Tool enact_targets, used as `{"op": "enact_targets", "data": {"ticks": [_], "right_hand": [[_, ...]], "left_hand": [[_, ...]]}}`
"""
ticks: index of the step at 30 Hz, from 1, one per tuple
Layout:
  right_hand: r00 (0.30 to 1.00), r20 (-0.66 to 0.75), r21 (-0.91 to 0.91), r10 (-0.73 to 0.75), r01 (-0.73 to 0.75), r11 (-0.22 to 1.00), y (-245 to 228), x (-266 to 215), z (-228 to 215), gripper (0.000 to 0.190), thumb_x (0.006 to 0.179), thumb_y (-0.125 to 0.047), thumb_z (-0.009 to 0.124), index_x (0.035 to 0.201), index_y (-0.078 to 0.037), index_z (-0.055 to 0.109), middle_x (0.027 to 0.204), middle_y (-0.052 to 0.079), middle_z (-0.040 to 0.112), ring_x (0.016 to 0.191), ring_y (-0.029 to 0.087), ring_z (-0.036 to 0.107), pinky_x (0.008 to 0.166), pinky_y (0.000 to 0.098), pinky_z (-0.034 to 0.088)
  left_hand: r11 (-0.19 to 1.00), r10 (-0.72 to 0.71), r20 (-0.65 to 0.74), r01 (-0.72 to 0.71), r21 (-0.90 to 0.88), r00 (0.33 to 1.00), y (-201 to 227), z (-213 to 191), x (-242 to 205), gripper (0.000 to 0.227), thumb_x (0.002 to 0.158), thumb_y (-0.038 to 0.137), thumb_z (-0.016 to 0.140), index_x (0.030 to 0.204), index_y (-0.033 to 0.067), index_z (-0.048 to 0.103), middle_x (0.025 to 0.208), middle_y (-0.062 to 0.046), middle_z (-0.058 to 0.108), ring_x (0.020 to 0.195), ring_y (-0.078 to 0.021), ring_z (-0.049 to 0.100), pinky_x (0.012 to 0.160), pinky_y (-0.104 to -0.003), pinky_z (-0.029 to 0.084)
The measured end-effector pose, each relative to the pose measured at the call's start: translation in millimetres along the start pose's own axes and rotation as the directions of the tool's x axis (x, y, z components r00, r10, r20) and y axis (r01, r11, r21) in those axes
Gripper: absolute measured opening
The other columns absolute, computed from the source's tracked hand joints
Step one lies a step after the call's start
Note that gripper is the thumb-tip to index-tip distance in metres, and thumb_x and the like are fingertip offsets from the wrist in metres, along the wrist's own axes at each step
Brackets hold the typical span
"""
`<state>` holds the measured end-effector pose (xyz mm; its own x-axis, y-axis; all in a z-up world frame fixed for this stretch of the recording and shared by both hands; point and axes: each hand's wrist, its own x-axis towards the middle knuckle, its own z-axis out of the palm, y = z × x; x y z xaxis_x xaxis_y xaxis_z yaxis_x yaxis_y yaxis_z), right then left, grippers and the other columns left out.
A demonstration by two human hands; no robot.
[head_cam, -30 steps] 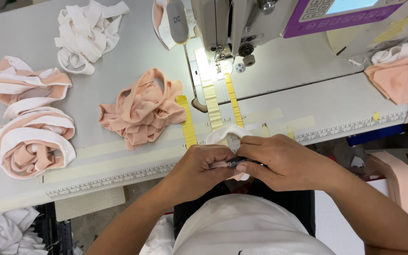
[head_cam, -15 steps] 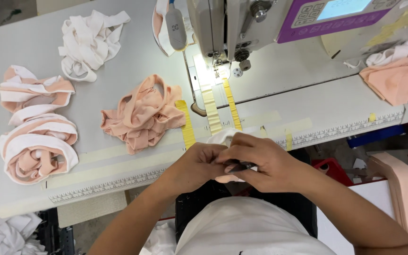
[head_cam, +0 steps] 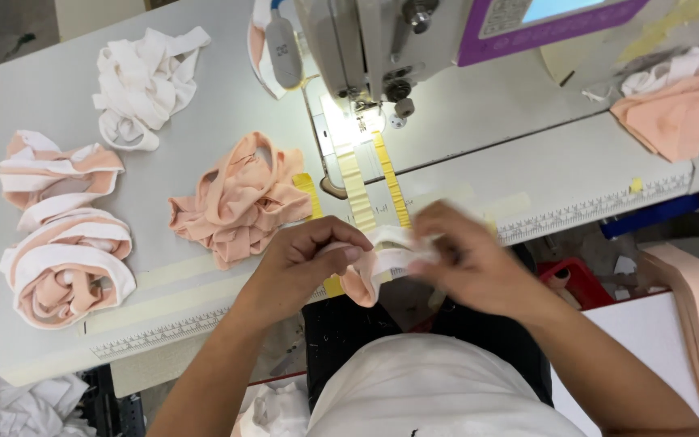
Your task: Trimming excess fabric and loose threads from small garment components using hand scissors
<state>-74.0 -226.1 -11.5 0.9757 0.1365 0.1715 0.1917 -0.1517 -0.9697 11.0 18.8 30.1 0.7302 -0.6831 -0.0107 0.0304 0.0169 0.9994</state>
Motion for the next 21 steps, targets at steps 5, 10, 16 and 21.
{"op": "enact_targets", "data": {"ticks": [5,10,16,21], "right_hand": [[0.972,0.144,0.003,0.186,-0.188,0.982,15.3,20.7,9.8,0.013,0.086,-0.001,0.072,0.099,0.002,0.073,0.086,0.013,0.067,0.074,0.023,0.062,0.065,0.0377,0.051],[0.991,-0.024,0.075,0.132,-0.130,0.989,-6.7,35.6,-6.7,0.016,0.082,0.004,0.075,0.097,0.001,0.071,0.076,0.006,0.058,0.061,0.011,0.050,0.056,0.0269,0.043],[0.990,0.027,0.092,0.140,-0.142,0.986,14.4,18.3,-2.7,0.012,0.083,0.007,0.072,0.094,0.001,0.072,0.075,0.007,0.061,0.068,0.014,0.053,0.062,0.0295,0.044],[0.998,0.034,0.055,0.061,-0.063,0.997,18.2,5.4,-3.2,0.013,0.083,0.005,0.074,0.095,0.000,0.071,0.081,0.007,0.062,0.076,0.014,0.054,0.063,0.0309,0.046]], "left_hand": [[0.926,0.150,-0.043,-0.125,0.356,0.988,32.9,-12.9,1.4,0.025,0.093,0.004,0.070,0.116,0.0073,0.078,0.066,-0.004,0.060,0.060,-0.0088,0.051,0.061,-0.024,0.047],[0.692,0.422,-0.137,-0.221,0.688,0.896,48.9,-41.4,-12.2,0.033,0.091,-0.001,0.069,0.119,0.0140,0.078,0.072,-0.002,0.069,0.055,-0.0152,0.059,0.063,-0.027,0.053],[0.287,0.354,0.115,-0.225,0.931,0.928,-9.6,-24.2,-6.5,0.022,0.093,0.018,0.060,0.111,0.0168,0.074,0.112,-0.011,0.068,0.106,-0.0364,0.062,0.093,-0.048,0.048],[0.899,0.109,0.064,-0.126,0.419,0.992,-12.9,38.6,12.7,0.026,0.092,0.020,0.067,0.116,0.0084,0.067,0.103,-0.016,0.070,0.106,-0.0413,0.068,0.091,-0.052,0.052]]}}
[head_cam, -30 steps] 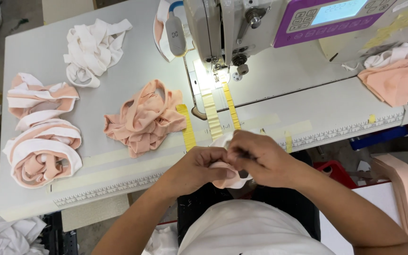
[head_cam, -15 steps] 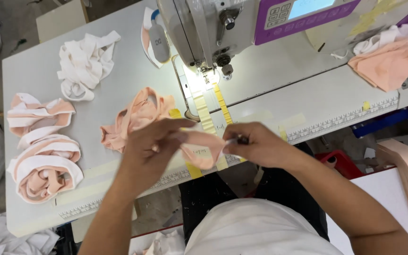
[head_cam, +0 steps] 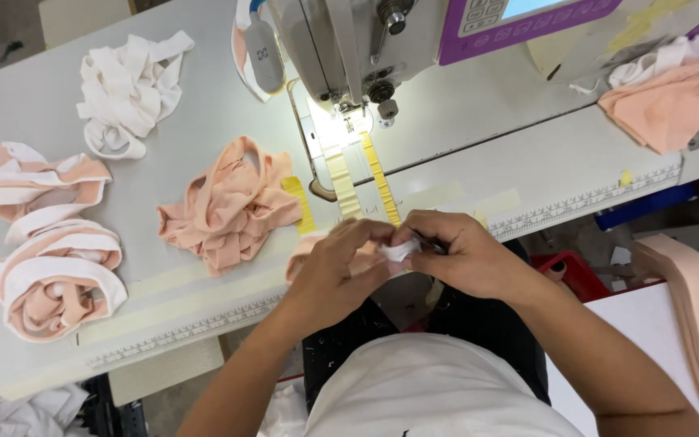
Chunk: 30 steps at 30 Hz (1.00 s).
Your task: Trimming excess fabric and loose threads from small garment components using hand scissors
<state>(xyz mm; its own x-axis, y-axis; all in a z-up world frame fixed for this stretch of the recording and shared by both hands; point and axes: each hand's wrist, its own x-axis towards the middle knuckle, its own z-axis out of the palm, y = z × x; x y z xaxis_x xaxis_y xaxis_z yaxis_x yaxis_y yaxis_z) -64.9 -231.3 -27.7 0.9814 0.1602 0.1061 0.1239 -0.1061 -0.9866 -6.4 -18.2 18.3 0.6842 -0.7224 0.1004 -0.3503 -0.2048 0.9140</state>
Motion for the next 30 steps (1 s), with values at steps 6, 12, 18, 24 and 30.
{"op": "enact_targets", "data": {"ticks": [6,12,18,24,30], "right_hand": [[0.976,-0.182,-0.547,-0.117,-0.002,0.837,-37.8,-26.8,2.8,0.034,0.090,-0.013,0.071,0.122,-0.003,0.064,0.102,0.014,0.063,0.072,0.034,0.071,0.049,0.0379,0.059],[0.949,-0.195,-0.782,-0.248,0.002,0.624,-19.3,-40.5,20.5,0.024,0.094,-0.017,0.068,0.114,-0.004,0.068,0.092,0.009,0.062,0.072,0.028,0.069,0.053,0.0356,0.058],[0.939,-0.209,-0.788,-0.273,0.004,0.616,-22.9,-37.3,23.8,0.021,0.095,-0.017,0.068,0.111,-0.003,0.069,0.089,0.010,0.064,0.070,0.029,0.069,0.051,0.0357,0.057],[0.928,-0.226,-0.777,-0.296,0.012,0.630,-24.5,-35.0,24.4,0.021,0.095,-0.014,0.068,0.111,-0.002,0.069,0.088,0.011,0.063,0.072,0.032,0.069,0.053,0.0378,0.058],[0.929,-0.250,-0.751,-0.272,-0.009,0.660,-17.7,-33.4,28.8,0.021,0.096,-0.016,0.066,0.112,-0.003,0.068,0.088,0.011,0.063,0.072,0.032,0.070,0.054,0.0390,0.058]], "left_hand": [[0.906,-0.237,-0.072,0.194,-0.377,0.969,-29.5,20.9,2.6,0.012,0.093,0.007,0.070,0.104,0.0022,0.072,0.086,-0.008,0.067,0.090,-0.0131,0.063,0.078,-0.037,0.062],[0.896,-0.200,-0.089,0.145,-0.420,0.976,-23.6,24.6,-0.3,0.012,0.096,0.006,0.067,0.104,-0.0015,0.071,0.085,-0.010,0.065,0.089,-0.0157,0.063,0.073,-0.033,0.058],[0.896,-0.181,-0.104,0.120,-0.427,0.978,-23.3,25.0,-3.0,0.012,0.097,0.007,0.066,0.104,-0.0015,0.071,0.085,-0.009,0.065,0.089,-0.0149,0.061,0.073,-0.030,0.054],[0.888,-0.180,-0.111,0.113,-0.445,0.977,-21.6,28.8,-2.1,0.008,0.097,0.006,0.067,0.100,-0.0018,0.070,0.081,-0.008,0.061,0.085,-0.0148,0.061,0.070,-0.027,0.051],[0.902,-0.177,-0.106,0.118,-0.415,0.978,-32.8,38.1,-6.1,0.005,0.095,0.005,0.069,0.095,0.0007,0.069,0.078,-0.006,0.060,0.082,-0.0114,0.058,0.068,-0.025,0.051]]}}
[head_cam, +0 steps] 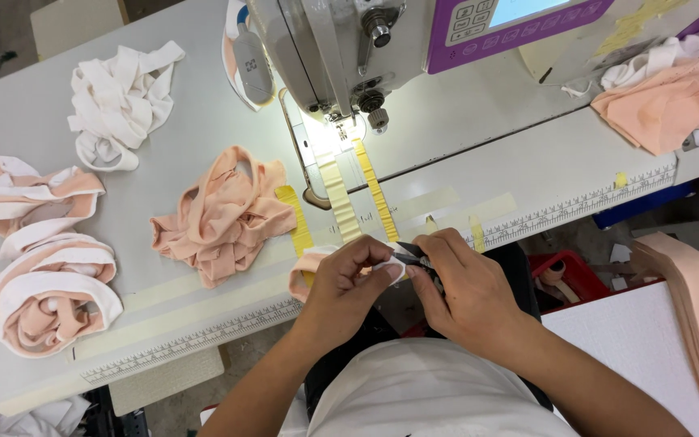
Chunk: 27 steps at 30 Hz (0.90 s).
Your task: Trimming excess fabric and loose threads from small garment components using hand scissors
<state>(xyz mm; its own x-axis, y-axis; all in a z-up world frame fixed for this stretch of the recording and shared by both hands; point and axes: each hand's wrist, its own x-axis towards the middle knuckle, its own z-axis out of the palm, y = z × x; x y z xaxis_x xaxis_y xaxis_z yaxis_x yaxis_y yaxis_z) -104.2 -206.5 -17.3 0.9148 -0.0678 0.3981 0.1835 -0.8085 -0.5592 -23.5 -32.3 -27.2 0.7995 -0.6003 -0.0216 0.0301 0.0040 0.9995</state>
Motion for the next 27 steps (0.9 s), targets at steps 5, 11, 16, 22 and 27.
{"op": "enact_targets", "data": {"ticks": [5,11,16,22,27], "right_hand": [[0.995,-0.024,0.201,0.092,-0.085,0.976,3.2,8.4,-0.7,0.019,0.095,-0.014,0.068,0.108,0.000,0.067,0.082,0.014,0.062,0.073,0.038,0.071,0.054,0.0403,0.057],[0.981,-0.083,0.220,0.176,-0.154,0.963,16.9,11.4,4.5,0.019,0.099,-0.014,0.060,0.113,-0.002,0.065,0.091,0.012,0.063,0.077,0.030,0.067,0.063,0.0379,0.054],[0.893,-0.209,0.374,0.398,-0.303,0.877,38.1,32.0,-30.6,0.012,0.109,-0.014,0.052,0.113,-0.006,0.059,0.087,0.002,0.056,0.065,0.011,0.046,0.057,0.0268,0.039],[0.998,0.059,0.628,-0.005,-0.033,0.777,10.8,22.7,-18.8,0.018,0.097,-0.008,0.061,0.114,-0.005,0.065,0.098,0.004,0.060,0.080,0.012,0.053,0.067,0.0228,0.045],[0.998,-0.052,0.605,-0.027,0.053,0.794,-5.4,21.1,-15.9,0.007,0.099,-0.005,0.060,0.098,-0.008,0.067,0.087,0.005,0.062,0.076,0.015,0.058,0.063,0.0242,0.043]], "left_hand": [[0.996,0.045,0.008,-0.046,0.078,0.999,4.5,-3.1,-1.5,0.005,0.095,0.006,0.068,0.094,0.0013,0.068,0.075,-0.008,0.057,0.080,-0.0126,0.057,0.066,-0.030,0.051],[0.982,0.098,0.105,-0.113,0.150,0.990,10.0,7.7,-6.0,0.003,0.094,0.003,0.064,0.093,0.0066,0.065,0.080,-0.003,0.060,0.080,-0.0133,0.056,0.072,-0.031,0.048],[0.986,-0.042,0.147,0.017,0.164,0.988,18.5,-2.9,-10.1,0.010,0.097,0.009,0.065,0.101,0.0110,0.073,0.092,-0.001,0.074,0.081,-0.0113,0.063,0.074,-0.026,0.047],[0.989,-0.008,0.068,-0.002,0.148,0.998,34.6,-12.9,-1.8,0.008,0.096,0.008,0.066,0.101,0.0062,0.071,0.090,-0.001,0.063,0.080,-0.0113,0.053,0.075,-0.025,0.041],[0.983,0.012,0.117,-0.033,0.179,0.993,44.1,-7.0,-2.3,0.013,0.097,0.009,0.064,0.104,0.0090,0.074,0.090,0.000,0.068,0.083,-0.0107,0.060,0.078,-0.025,0.047]]}}
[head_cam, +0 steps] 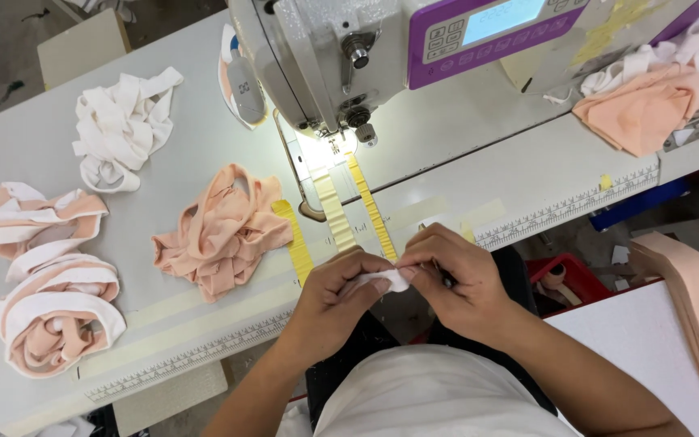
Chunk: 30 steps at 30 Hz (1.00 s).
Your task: Trimming excess fabric and loose threads from small garment components using hand scissors
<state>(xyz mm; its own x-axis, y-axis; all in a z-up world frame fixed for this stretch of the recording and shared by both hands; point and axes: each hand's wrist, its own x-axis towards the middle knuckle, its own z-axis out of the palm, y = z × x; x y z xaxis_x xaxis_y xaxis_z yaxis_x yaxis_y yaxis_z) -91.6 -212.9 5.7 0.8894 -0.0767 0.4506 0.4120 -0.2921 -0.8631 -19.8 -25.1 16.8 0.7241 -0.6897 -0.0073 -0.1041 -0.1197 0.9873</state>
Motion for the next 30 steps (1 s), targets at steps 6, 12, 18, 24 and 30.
{"op": "enact_targets", "data": {"ticks": [6,12,18,24,30], "right_hand": [[0.994,-0.057,-0.282,0.098,-0.110,0.953,28.5,-16.2,-7.8,0.009,0.095,-0.004,0.054,0.091,-0.012,0.054,0.083,0.004,0.054,0.064,0.016,0.051,0.055,0.0296,0.041],[0.938,-0.347,-0.659,-0.002,-0.243,0.712,64.9,-16.5,-91.5,0.029,0.115,-0.030,0.047,0.102,-0.006,0.055,0.099,0.011,0.055,0.087,0.029,0.056,0.080,0.0406,0.043],[0.868,-0.444,-0.722,-0.225,-0.198,0.663,65.9,-44.5,-107.9,0.026,0.124,-0.001,0.058,0.098,0.001,0.063,0.085,0.013,0.057,0.075,0.029,0.049,0.072,0.0420,0.038],[0.926,0.155,-0.392,-0.344,0.377,0.839,-6.0,-0.2,-7.0,0.017,0.097,-0.004,0.062,0.114,-0.001,0.062,0.097,0.016,0.058,0.068,0.025,0.059,0.056,0.0332,0.049],[0.975,-0.102,-0.183,-0.196,0.175,0.967,14.3,-5.0,-13.1,0.009,0.098,0.002,0.052,0.093,-0.003,0.056,0.079,0.007,0.058,0.072,0.019,0.053,0.060,0.0291,0.045]], "left_hand": [[0.999,-0.018,-0.089,0.021,0.029,0.996,-12.3,-2.2,-3.1,0.008,0.093,0.007,0.068,0.098,0.0051,0.074,0.087,0.000,0.066,0.082,-0.0095,0.059,0.074,-0.023,0.046],[0.995,-0.062,-0.114,0.071,0.072,0.992,-7.1,-20.5,-11.3,0.006,0.096,0.010,0.068,0.092,0.0058,0.069,0.081,0.002,0.059,0.076,-0.0092,0.050,0.071,-0.025,0.039],[0.965,-0.189,0.029,0.191,-0.182,0.982,-4.6,-15.8,-0.9,0.014,0.098,0.012,0.063,0.104,0.0035,0.072,0.106,-0.004,0.075,0.090,-0.0100,0.061,0.079,-0.024,0.047],[0.977,-0.141,0.190,0.167,-0.131,0.972,10.7,-7.1,6.3,0.019,0.104,0.009,0.053,0.095,0.0083,0.069,0.083,0.002,0.061,0.075,-0.0092,0.050,0.072,-0.026,0.040],[0.982,-0.157,0.131,0.168,-0.081,0.979,15.4,-14.8,-0.9,0.016,0.098,0.009,0.055,0.091,0.0074,0.070,0.082,0.002,0.066,0.078,-0.0097,0.057,0.075,-0.026,0.045]]}}
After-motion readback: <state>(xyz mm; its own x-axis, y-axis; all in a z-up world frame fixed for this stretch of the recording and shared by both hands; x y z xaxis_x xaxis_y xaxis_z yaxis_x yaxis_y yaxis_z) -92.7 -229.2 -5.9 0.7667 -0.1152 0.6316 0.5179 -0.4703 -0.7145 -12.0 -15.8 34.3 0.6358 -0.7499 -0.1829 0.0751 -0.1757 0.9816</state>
